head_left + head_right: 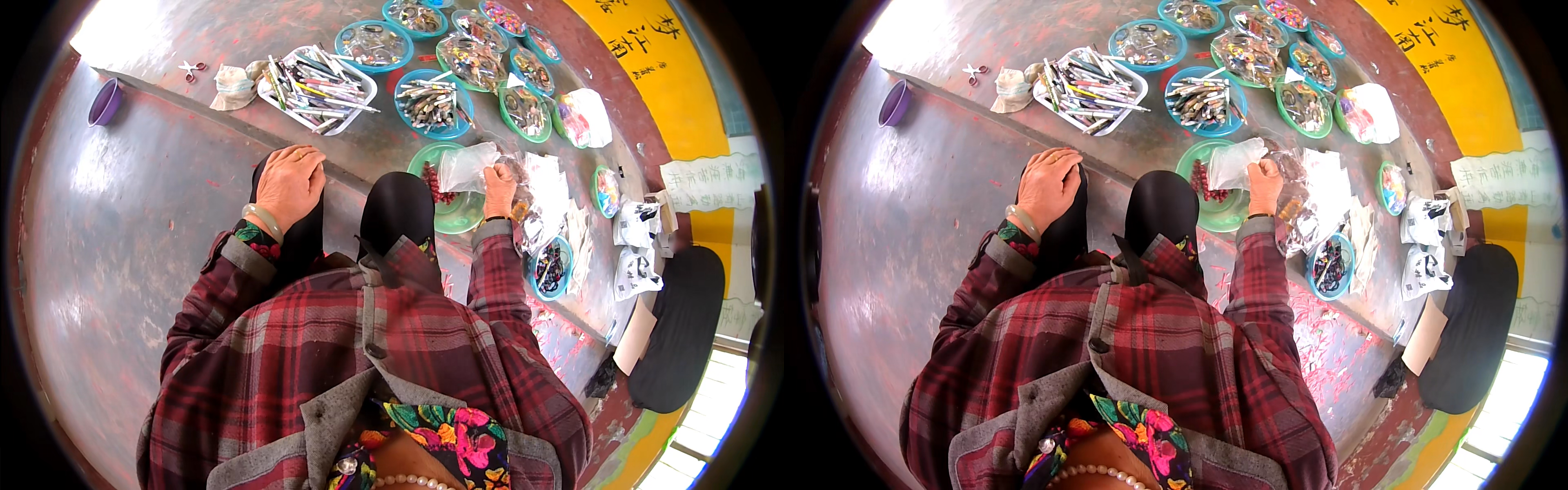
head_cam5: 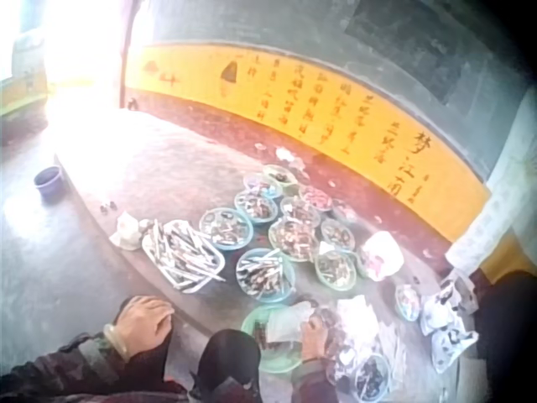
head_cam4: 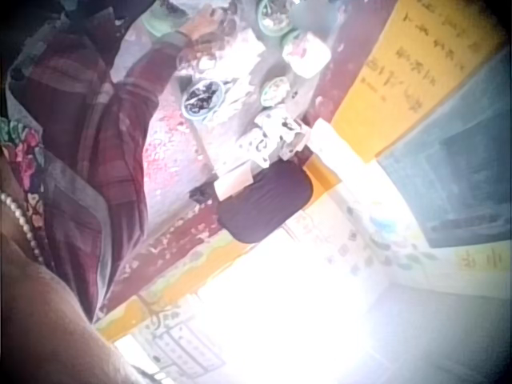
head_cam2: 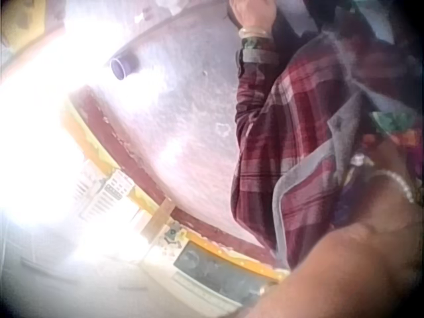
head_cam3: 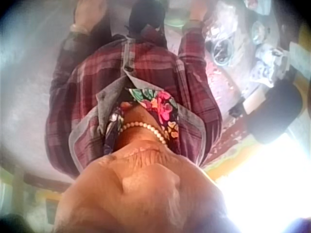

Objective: The person sits on the floor and sorts small beads from a green bowl into clear plastic bags. They handle the beads and bags by hand, filling several bags and placing them on the floor.

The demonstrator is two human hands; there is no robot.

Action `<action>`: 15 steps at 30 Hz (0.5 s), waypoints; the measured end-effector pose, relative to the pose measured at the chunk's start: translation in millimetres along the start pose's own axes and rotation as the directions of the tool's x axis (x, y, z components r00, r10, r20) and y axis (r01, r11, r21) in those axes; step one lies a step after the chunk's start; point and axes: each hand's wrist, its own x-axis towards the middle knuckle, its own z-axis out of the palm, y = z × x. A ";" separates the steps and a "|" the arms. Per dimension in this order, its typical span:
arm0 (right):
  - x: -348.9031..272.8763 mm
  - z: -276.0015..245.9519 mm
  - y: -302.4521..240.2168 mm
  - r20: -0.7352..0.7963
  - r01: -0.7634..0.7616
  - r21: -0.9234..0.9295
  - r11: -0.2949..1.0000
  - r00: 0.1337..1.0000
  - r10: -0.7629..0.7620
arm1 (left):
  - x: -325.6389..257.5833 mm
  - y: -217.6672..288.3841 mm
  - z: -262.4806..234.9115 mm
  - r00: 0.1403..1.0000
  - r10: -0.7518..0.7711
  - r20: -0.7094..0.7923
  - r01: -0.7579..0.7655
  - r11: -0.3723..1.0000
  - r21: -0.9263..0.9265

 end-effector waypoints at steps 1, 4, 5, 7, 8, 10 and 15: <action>-0.4 -0.9 -3.3 0.025 0.002 0.062 0.998 1.000 -0.003 | 0.5 0.2 0.0 1.000 0.000 0.003 0.000 1.000 -0.001; -4.9 0.6 -21.7 0.118 -0.005 0.258 0.966 0.993 -0.027 | 1.2 0.8 -0.2 1.000 0.007 0.002 -0.007 1.000 -0.005; -8.9 4.9 -32.4 0.160 -0.016 0.328 0.945 0.986 -0.039 | 0.6 0.5 -0.1 1.000 0.001 0.019 -0.001 1.000 -0.012; -15.0 10.8 -57.0 0.273 -0.057 0.433 0.899 0.959 -0.071 | 1.4 -1.7 0.8 0.999 -0.001 0.047 0.002 1.000 -0.024; -18.8 14.6 -68.5 0.311 -0.069 0.449 0.891 0.947 -0.083 | 2.5 -1.8 1.5 0.998 -0.019 0.062 0.023 0.998 -0.059; -27.3 24.1 -99.0 0.385 -0.092 0.479 0.873 0.916 -0.115 | 9.0 0.6 3.1 0.995 -0.052 0.089 0.063 0.990 -0.125; -40.8 34.3 -166.7 0.636 -0.088 0.312 0.946 0.759 -0.139 | 61.7 14.7 14.1 0.997 0.076 -0.018 -0.074 0.853 -0.517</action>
